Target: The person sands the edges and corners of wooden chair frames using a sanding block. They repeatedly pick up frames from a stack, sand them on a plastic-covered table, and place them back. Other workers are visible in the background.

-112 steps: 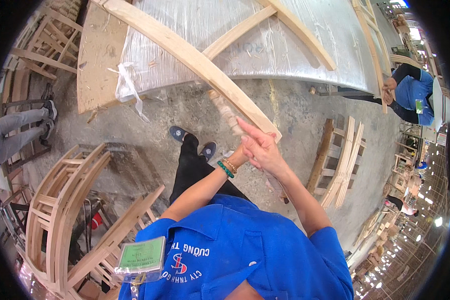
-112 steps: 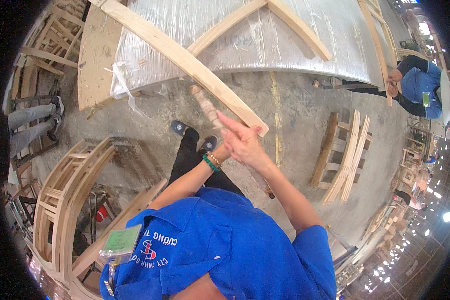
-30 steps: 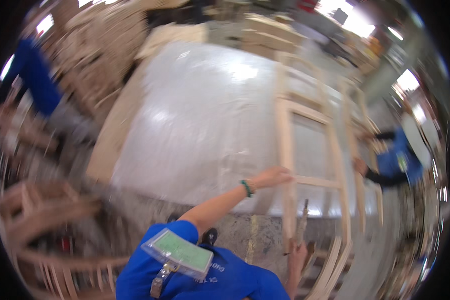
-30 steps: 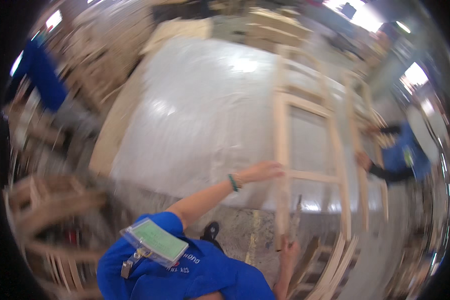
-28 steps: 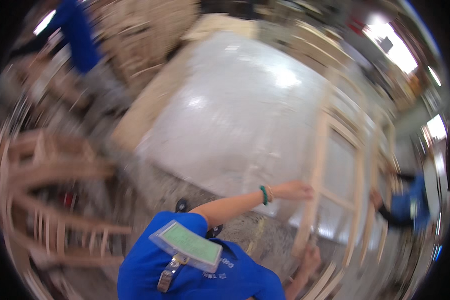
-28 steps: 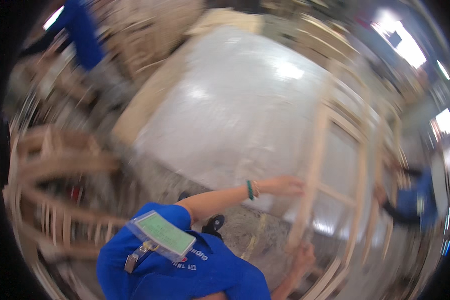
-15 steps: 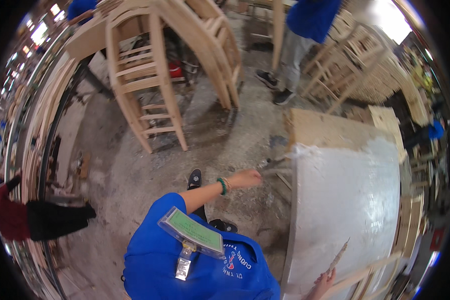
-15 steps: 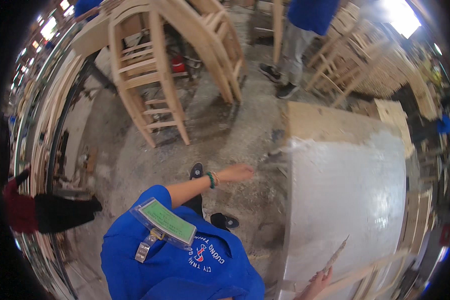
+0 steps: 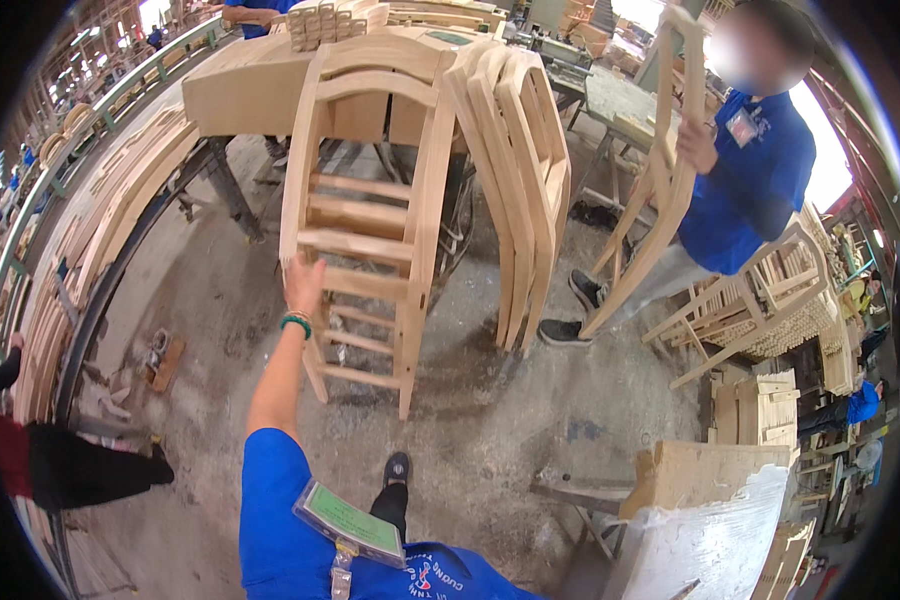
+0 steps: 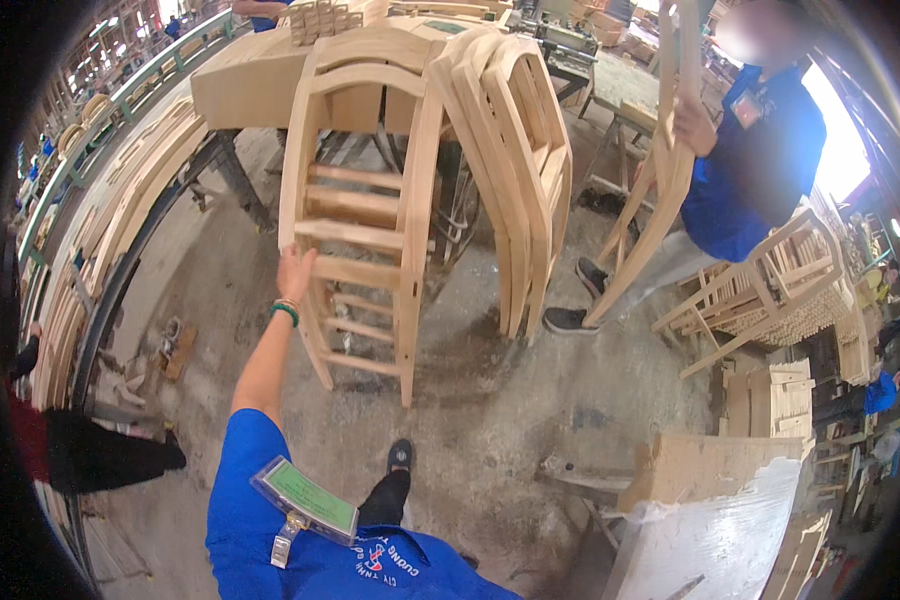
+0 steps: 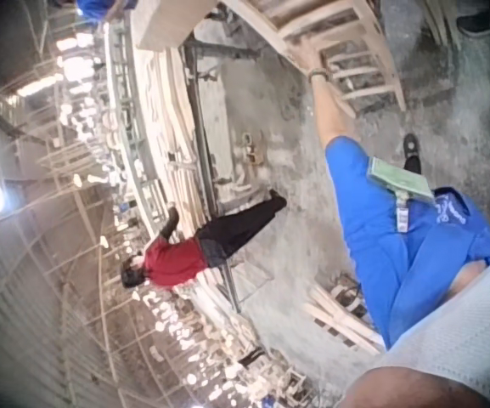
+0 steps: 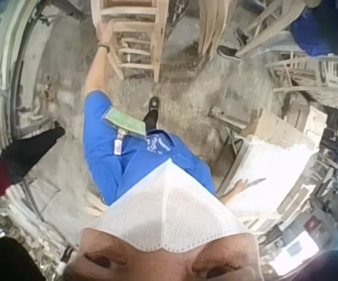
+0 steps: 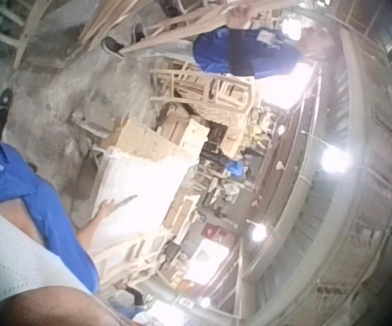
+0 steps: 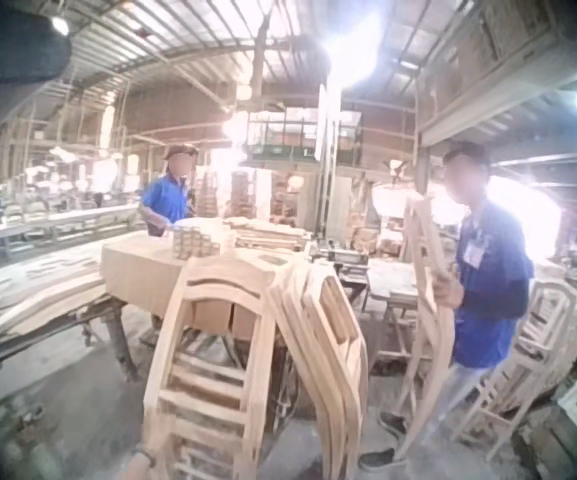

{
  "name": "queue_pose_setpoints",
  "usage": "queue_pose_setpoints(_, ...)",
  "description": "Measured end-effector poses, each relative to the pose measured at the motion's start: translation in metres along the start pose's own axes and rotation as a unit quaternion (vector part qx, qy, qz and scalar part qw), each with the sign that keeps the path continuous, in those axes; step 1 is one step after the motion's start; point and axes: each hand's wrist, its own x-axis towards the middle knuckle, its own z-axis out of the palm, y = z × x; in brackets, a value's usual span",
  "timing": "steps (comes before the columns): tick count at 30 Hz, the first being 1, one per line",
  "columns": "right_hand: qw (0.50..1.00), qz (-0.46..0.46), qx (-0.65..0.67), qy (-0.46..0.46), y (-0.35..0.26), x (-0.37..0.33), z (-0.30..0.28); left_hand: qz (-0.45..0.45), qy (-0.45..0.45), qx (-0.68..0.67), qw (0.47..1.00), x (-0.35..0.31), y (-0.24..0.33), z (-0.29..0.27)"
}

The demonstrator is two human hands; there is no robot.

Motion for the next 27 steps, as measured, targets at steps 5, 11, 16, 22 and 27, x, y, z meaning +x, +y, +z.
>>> queue_pose_setpoints(5, 0.999, -0.017, -0.027, -0.015, -0.077, -0.017, -0.02, 0.023, 0.119, 0.09, 0.989, 0.144, 0.013, -0.004)
queue_pose_setpoints(11, 0.972, -0.025, 0.22, 0.075, -0.144, -0.022, -0.034, 0.025, -0.001, 0.058, 0.998, 0.228, 0.011, 0.004)
queue_pose_setpoints(16, 0.995, -0.084, 0.052, -0.033, -0.163, 0.021, -0.04, 0.031, -0.034, 0.092, 0.995, 0.228, 0.019, 0.011)
queue_pose_setpoints(22, 0.924, -0.159, 0.314, -0.146, -0.257, 0.036, 0.04, 0.044, 0.11, -0.041, 0.992, 0.159, -0.022, -0.056)
queue_pose_setpoints(27, 0.751, -0.129, 0.391, -0.515, -0.404, -0.056, 0.08, -0.062, 0.125, -0.04, 0.989, 0.026, -0.036, -0.123)
